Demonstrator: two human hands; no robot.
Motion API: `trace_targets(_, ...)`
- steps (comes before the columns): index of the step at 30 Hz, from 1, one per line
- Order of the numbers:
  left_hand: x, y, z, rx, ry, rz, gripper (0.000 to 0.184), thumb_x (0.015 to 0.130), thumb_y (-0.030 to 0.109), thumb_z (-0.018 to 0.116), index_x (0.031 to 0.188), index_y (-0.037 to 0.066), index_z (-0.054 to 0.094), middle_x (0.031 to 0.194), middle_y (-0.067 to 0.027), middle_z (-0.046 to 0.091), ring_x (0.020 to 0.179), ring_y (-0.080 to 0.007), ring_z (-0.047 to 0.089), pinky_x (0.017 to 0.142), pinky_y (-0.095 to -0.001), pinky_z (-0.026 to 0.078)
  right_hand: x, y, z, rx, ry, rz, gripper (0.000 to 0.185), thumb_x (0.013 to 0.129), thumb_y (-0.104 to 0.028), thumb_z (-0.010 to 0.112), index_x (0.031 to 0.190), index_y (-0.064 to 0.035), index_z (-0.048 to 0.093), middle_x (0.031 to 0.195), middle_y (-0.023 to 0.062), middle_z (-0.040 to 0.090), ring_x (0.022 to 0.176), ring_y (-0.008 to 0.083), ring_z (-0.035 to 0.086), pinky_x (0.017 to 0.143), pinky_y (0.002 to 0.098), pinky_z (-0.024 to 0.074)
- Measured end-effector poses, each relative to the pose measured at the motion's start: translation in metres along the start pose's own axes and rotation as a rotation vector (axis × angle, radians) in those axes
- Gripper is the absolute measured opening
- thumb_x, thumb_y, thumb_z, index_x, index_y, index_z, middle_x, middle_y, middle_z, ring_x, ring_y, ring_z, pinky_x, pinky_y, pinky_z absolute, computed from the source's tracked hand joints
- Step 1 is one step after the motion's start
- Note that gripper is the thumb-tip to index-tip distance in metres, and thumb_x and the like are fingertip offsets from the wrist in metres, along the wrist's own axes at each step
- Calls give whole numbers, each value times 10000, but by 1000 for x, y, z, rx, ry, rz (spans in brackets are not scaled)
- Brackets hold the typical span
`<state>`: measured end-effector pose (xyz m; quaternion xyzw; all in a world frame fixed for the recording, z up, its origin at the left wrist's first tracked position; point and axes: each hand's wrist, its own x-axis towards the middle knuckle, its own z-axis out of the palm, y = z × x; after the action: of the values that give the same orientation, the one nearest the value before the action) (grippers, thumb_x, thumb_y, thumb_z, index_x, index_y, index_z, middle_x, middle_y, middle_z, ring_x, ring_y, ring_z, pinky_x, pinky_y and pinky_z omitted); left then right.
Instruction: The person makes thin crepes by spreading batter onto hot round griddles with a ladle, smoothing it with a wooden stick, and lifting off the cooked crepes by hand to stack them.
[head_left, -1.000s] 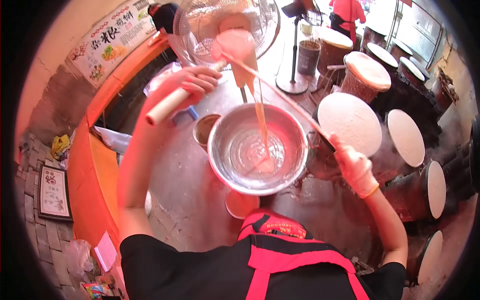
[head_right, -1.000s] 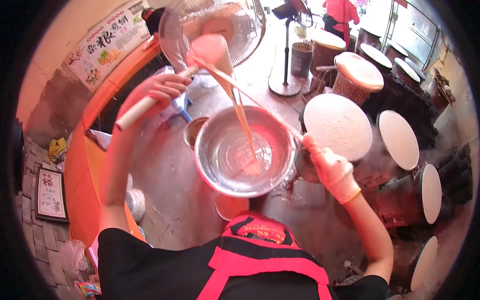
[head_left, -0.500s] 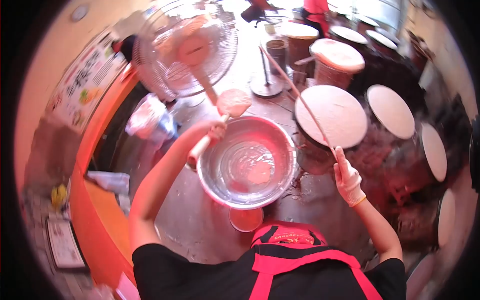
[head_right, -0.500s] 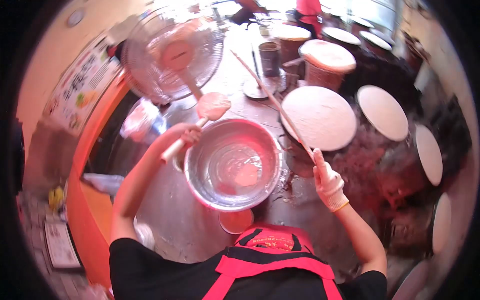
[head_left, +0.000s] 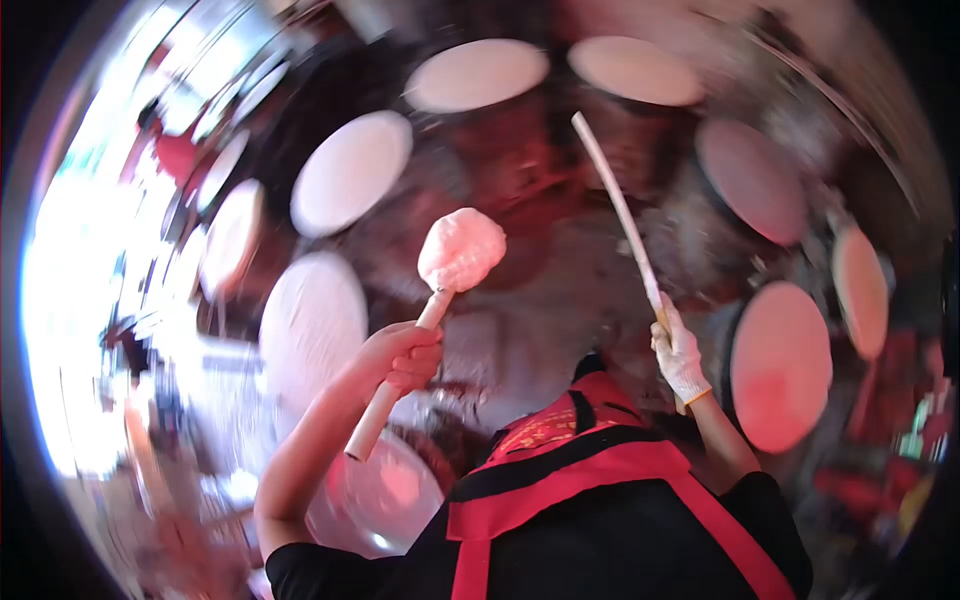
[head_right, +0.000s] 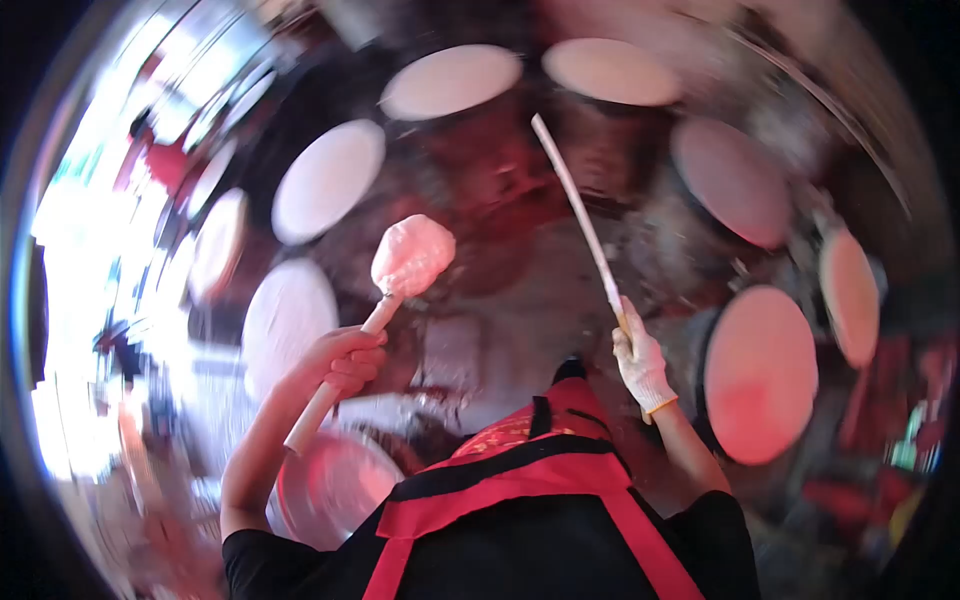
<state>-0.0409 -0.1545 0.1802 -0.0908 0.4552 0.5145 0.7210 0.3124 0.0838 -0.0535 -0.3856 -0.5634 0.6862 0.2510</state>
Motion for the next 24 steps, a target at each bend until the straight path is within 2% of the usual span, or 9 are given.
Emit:
trace_targets(1, 29, 20, 29, 77, -41, -43, 122, 935, 86, 475, 833, 78, 409, 589, 36, 368, 405, -11, 334, 291, -160, 240, -16, -28, -14, -329, 73, -52, 595, 896, 44, 482, 1436, -182, 373, 824, -30, 467, 687, 56, 431, 608, 182, 382)
trace_targets(7, 209, 108, 223, 676, -186, -175, 88, 886, 118, 524, 887, 64, 454, 643, 13, 426, 457, -53, 391, 352, -191, 297, -25, -77, -110, -56, 404, -84, 370, 999, -206, 446, 1343, -72, 455, 719, -52, 474, 540, 30, 398, 505, 192, 345)
trace_targets(9, 264, 117, 292, 1011, -345, -27, 85, 892, 123, 509, 892, 65, 447, 655, -3, 438, 453, -82, 412, 359, -213, 311, -5, -100, -132, -131, 446, -187, 398, 999, -291, 449, 1311, -47, 482, 694, -32, 489, 545, 24, 424, 510, 200, 355)
trace_targets(12, 320, 102, 392, 1380, -361, 406, 156, 851, 99, 555, 990, 41, 514, 655, -2, 470, 439, -103, 432, 378, -233, 325, 34, -172, -156, -824, 598, -417, 430, 959, -189, 507, 1381, -159, 431, 904, 129, 579, 792, 315, 574, 696, 359, 466)
trace_targets(15, 390, 90, 452, 1715, -570, 933, 240, 790, 77, 604, 1005, -1, 529, 676, -71, 552, 466, -147, 521, 422, -290, 403, 55, -204, -179, -1009, 744, -347, 493, 951, -107, 496, 1426, -157, 373, 832, 75, 562, 797, 232, 568, 718, 314, 472)
trace_targets(16, 410, 85, 463, 1842, -668, 1146, 262, 771, 71, 619, 1005, -13, 535, 683, -92, 576, 477, -160, 548, 438, -307, 427, 60, -202, -187, -863, 819, -311, 488, 952, -113, 500, 1423, -157, 380, 802, 53, 545, 777, 202, 565, 714, 299, 472)
trace_targets(20, 459, 56, 490, 1877, -697, 1029, 137, 674, 80, 631, 773, -9, 595, 740, -205, 628, 741, -365, 626, 670, -432, 472, 72, -162, -203, 11, 969, 3, 430, 962, -190, 514, 1385, -165, 445, 739, 22, 510, 724, 122, 537, 667, 271, 466)
trace_targets(22, 503, 44, 487, 1794, -701, 936, 148, 663, 83, 639, 779, -1, 603, 731, -192, 632, 723, -346, 633, 651, -424, 475, 78, -148, -183, 325, 974, 282, 421, 963, -245, 510, 1372, -159, 465, 811, 38, 570, 766, 129, 560, 708, 286, 475)
trace_targets(24, 553, 31, 482, 1674, -717, 887, 162, 655, 90, 647, 790, 9, 610, 717, -176, 633, 696, -325, 637, 630, -417, 477, 102, -115, -154, 119, 1162, 266, 432, 961, -266, 496, 1376, -154, 455, 921, 61, 642, 845, 175, 607, 792, 317, 483)
